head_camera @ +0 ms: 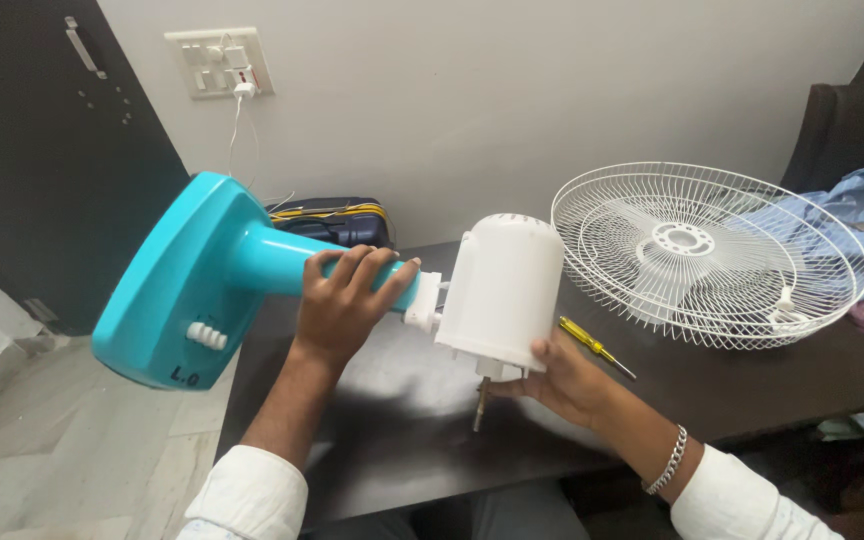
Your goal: The person assembles a table fan by attaching the motor housing to the stand, then mounting the front wire cage and securing it with a central nut. Finally, the fan blades are placed onto the motor shaft and positioned within the cage.
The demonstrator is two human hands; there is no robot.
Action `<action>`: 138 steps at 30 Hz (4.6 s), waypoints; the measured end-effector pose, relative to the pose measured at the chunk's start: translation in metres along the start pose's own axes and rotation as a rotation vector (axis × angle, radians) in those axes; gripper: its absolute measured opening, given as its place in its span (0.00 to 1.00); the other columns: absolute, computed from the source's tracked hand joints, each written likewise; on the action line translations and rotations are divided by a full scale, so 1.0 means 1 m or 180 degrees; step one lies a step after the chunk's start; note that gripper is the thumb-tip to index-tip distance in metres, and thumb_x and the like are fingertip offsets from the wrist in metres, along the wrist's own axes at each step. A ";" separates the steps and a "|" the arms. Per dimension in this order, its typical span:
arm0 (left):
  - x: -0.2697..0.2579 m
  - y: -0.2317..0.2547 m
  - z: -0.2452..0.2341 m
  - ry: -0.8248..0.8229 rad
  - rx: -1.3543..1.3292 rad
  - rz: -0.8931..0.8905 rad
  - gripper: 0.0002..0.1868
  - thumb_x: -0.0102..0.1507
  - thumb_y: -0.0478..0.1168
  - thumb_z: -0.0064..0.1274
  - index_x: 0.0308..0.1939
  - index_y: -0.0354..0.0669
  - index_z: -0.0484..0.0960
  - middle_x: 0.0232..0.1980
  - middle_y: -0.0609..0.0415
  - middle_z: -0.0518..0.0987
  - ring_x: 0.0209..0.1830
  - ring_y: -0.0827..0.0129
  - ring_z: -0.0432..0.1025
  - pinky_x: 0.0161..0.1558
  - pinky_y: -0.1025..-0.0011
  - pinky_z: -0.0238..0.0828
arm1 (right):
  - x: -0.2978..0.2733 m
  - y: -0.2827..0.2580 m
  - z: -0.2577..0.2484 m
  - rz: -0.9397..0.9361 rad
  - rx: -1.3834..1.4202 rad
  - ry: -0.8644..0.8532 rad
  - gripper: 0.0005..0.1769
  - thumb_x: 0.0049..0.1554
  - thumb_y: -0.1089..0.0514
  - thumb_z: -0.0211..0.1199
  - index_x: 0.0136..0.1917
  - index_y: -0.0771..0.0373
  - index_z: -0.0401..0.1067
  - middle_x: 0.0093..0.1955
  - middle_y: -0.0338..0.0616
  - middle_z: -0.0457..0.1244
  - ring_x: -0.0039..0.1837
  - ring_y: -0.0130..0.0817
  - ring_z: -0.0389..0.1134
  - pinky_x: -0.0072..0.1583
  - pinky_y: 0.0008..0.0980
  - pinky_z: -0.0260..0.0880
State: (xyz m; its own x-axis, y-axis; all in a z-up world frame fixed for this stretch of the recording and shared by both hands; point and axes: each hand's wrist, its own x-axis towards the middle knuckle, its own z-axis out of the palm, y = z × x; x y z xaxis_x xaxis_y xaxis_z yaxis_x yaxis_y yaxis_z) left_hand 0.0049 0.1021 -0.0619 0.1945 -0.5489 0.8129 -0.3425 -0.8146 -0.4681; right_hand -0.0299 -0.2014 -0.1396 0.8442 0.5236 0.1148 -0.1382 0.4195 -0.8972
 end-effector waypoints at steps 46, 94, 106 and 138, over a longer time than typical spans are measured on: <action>-0.002 -0.018 0.034 -0.0352 -0.1046 0.0314 0.12 0.64 0.36 0.54 0.51 0.46 0.74 0.55 0.56 0.80 0.62 0.63 0.75 0.72 0.50 0.63 | -0.011 -0.030 0.006 -0.2884 -0.5350 -0.0319 0.62 0.31 0.49 0.85 0.73 0.43 0.53 0.77 0.49 0.51 0.78 0.58 0.51 0.71 0.55 0.64; -0.045 0.053 0.072 -0.0298 -0.6684 -0.5988 0.27 0.59 0.59 0.52 0.47 0.38 0.79 0.38 0.44 0.80 0.39 0.57 0.78 0.49 0.56 0.78 | -0.108 -0.161 -0.084 -0.0457 -0.5178 0.2182 0.16 0.58 0.49 0.65 0.56 0.57 0.79 0.48 0.45 0.74 0.48 0.38 0.76 0.53 0.39 0.75; -0.052 0.063 0.073 -0.0205 -0.6741 -0.5556 0.35 0.64 0.65 0.50 0.52 0.33 0.79 0.41 0.44 0.79 0.41 0.58 0.78 0.49 0.59 0.77 | -0.117 -0.203 -0.270 0.2453 -0.6404 0.2232 0.28 0.52 0.37 0.72 0.65 0.39 0.76 0.63 0.42 0.71 0.66 0.42 0.72 0.66 0.44 0.72; -0.036 0.079 0.022 -0.1565 -0.6774 -0.5634 0.26 0.62 0.52 0.57 0.55 0.34 0.79 0.47 0.44 0.83 0.43 0.62 0.81 0.47 0.65 0.80 | -0.084 -0.005 0.043 -0.0973 -0.3750 0.1600 0.18 0.47 0.61 0.75 0.52 0.60 0.80 0.47 0.39 0.75 0.43 0.25 0.76 0.42 0.25 0.76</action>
State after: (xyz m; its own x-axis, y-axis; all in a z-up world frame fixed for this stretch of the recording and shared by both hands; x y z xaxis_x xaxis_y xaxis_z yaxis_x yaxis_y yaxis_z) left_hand -0.0093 0.0534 -0.1354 0.9192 -0.3207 -0.2283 0.3646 0.4745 0.8012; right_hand -0.1228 -0.2158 -0.1264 0.8953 0.0852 0.4373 0.4068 -0.5565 -0.7244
